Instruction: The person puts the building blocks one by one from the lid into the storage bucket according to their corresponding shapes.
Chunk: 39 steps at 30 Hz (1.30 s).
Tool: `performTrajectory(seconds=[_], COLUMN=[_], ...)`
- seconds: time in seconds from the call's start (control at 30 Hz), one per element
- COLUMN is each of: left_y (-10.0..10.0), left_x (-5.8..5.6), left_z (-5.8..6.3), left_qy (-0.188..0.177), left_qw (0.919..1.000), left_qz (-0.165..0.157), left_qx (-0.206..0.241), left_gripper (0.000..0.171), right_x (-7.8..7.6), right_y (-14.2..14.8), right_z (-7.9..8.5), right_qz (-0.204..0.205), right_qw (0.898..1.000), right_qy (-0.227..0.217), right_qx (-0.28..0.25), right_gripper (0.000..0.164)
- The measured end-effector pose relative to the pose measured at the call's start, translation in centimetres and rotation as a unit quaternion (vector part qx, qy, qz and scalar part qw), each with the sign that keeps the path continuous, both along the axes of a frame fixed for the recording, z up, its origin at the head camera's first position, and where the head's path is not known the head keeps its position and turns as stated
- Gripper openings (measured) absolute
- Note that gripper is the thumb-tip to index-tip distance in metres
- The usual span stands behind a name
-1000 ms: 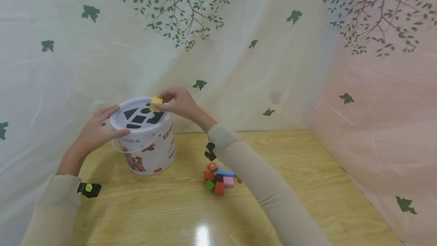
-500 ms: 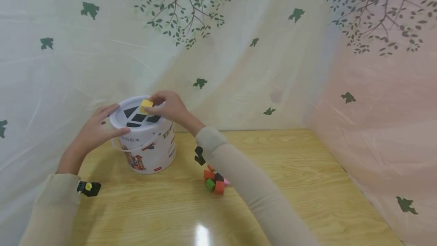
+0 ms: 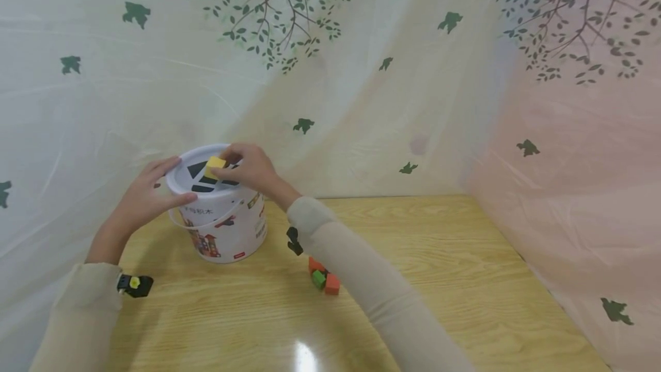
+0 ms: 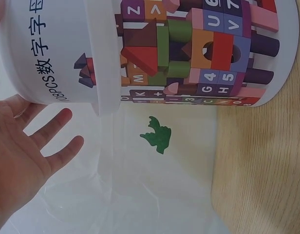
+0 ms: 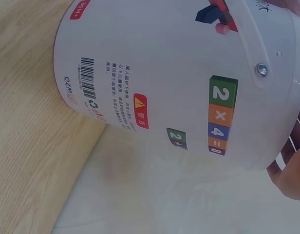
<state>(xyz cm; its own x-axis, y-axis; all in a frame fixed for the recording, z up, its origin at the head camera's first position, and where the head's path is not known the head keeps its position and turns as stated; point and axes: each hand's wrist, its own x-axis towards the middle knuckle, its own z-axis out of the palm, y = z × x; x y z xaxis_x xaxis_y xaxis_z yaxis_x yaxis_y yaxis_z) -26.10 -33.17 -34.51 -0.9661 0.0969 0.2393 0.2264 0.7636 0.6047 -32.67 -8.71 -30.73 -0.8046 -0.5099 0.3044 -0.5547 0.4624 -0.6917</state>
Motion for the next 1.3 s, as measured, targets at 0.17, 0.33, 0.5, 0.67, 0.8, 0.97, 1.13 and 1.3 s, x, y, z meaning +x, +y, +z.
performTrajectory(seconds=[0.17, 0.33, 0.5, 0.67, 0.8, 0.97, 1.13, 1.3], left_y=[0.1, 0.1, 0.1, 0.0, 0.1, 0.1, 0.1, 0.1], left_x=[0.0, 0.1, 0.1, 0.0, 0.0, 0.0, 0.0, 0.0], left_z=[0.0, 0.1, 0.1, 0.0, 0.0, 0.0, 0.0, 0.0], left_qy=[0.001, 0.002, 0.003, 0.005, 0.006, 0.007, 0.004, -0.001], left_qw=[1.0000, 1.0000, 1.0000, 1.0000, 1.0000, 1.0000, 1.0000, 1.0000], left_qz=[-0.001, -0.002, -0.005, -0.006, -0.006, -0.005, -0.003, 0.000], left_qx=[-0.001, -0.001, 0.001, 0.000, 0.001, 0.003, 0.001, 0.002], left_gripper=[0.102, 0.102, 0.102, 0.101, 0.101, 0.101, 0.101, 0.102], right_x=[0.1, 0.2, 0.3, 0.3, 0.3, 0.3, 0.1, -0.1], right_y=[-0.1, -0.3, -0.7, -1.0, -1.0, -0.7, -0.4, 0.1], right_z=[-0.2, -0.3, -0.5, -0.8, -0.9, -0.7, -0.6, -0.6], right_qz=[0.001, 0.000, -0.002, -0.011, -0.009, 0.003, 0.003, 0.002], right_qw=[1.000, 1.000, 1.000, 0.999, 0.999, 0.999, 0.999, 0.999], right_qy=[0.003, 0.008, 0.021, 0.029, 0.039, 0.047, 0.051, 0.047], right_qx=[0.001, -0.001, 0.007, 0.023, 0.016, 0.004, 0.007, 0.016], right_gripper=[0.030, 0.031, 0.030, 0.029, 0.033, 0.034, 0.036, 0.038])
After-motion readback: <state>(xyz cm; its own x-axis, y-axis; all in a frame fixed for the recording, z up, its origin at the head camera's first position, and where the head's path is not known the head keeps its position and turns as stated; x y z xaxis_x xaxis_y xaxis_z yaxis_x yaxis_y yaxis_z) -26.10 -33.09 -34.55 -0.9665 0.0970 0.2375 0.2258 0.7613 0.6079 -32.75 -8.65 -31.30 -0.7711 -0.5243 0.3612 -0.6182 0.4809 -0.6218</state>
